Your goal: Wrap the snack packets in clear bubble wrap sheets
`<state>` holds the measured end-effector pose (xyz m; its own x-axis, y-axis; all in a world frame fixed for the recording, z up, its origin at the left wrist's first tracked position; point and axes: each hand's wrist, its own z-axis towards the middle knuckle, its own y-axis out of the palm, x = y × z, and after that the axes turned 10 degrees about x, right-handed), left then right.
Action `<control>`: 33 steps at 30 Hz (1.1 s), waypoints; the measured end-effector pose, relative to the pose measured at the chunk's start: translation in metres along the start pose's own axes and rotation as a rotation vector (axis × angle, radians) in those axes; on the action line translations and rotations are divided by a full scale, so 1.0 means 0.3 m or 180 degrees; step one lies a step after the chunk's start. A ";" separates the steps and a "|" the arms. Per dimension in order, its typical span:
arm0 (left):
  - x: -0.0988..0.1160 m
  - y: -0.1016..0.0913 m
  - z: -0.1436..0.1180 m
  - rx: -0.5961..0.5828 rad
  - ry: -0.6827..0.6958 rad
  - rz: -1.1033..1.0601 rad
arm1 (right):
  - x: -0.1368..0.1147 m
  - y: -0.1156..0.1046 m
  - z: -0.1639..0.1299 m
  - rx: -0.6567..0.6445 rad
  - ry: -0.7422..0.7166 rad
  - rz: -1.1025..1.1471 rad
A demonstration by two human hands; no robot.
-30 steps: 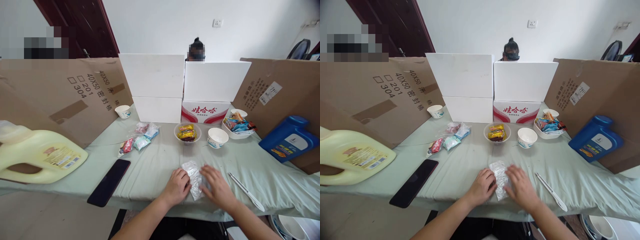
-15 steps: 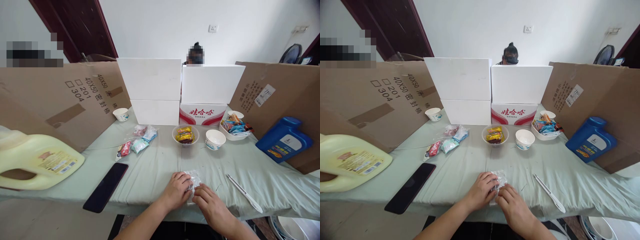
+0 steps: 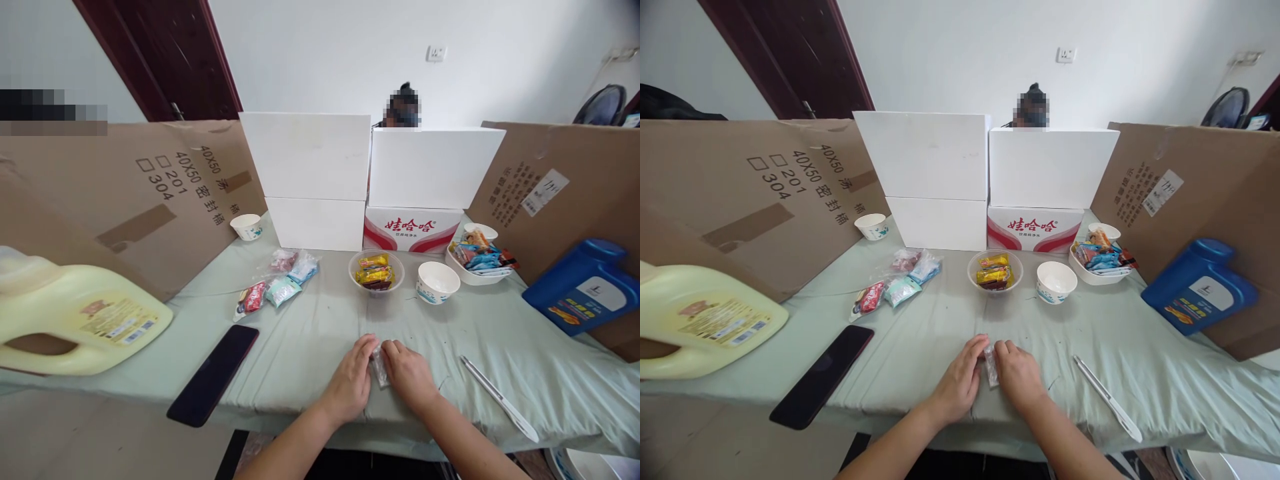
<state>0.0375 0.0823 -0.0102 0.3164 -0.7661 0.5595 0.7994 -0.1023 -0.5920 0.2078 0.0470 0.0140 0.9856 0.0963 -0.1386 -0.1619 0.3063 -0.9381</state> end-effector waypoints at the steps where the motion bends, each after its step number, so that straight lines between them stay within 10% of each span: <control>1: 0.006 -0.005 0.003 -0.0004 -0.0042 -0.0043 | -0.005 0.002 0.003 -0.0011 0.0041 -0.0036; 14: 0.077 -0.027 0.045 -0.0002 -0.0232 0.0144 | -0.027 -0.010 0.047 -0.0175 0.0016 -0.0248; 25: 0.069 -0.006 0.039 0.0168 -0.0449 0.0239 | 0.120 -0.049 0.082 0.0384 0.0070 -0.0161; 33: 0.056 -0.009 0.024 0.0213 -0.0382 0.0251 | 0.013 -0.054 -0.037 0.0053 -0.0794 0.0722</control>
<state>0.0444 0.0743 0.0050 0.4352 -0.6883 0.5804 0.8007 0.0010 -0.5991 0.2148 0.0319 0.0250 0.8827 0.3920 -0.2593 -0.3785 0.2658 -0.8866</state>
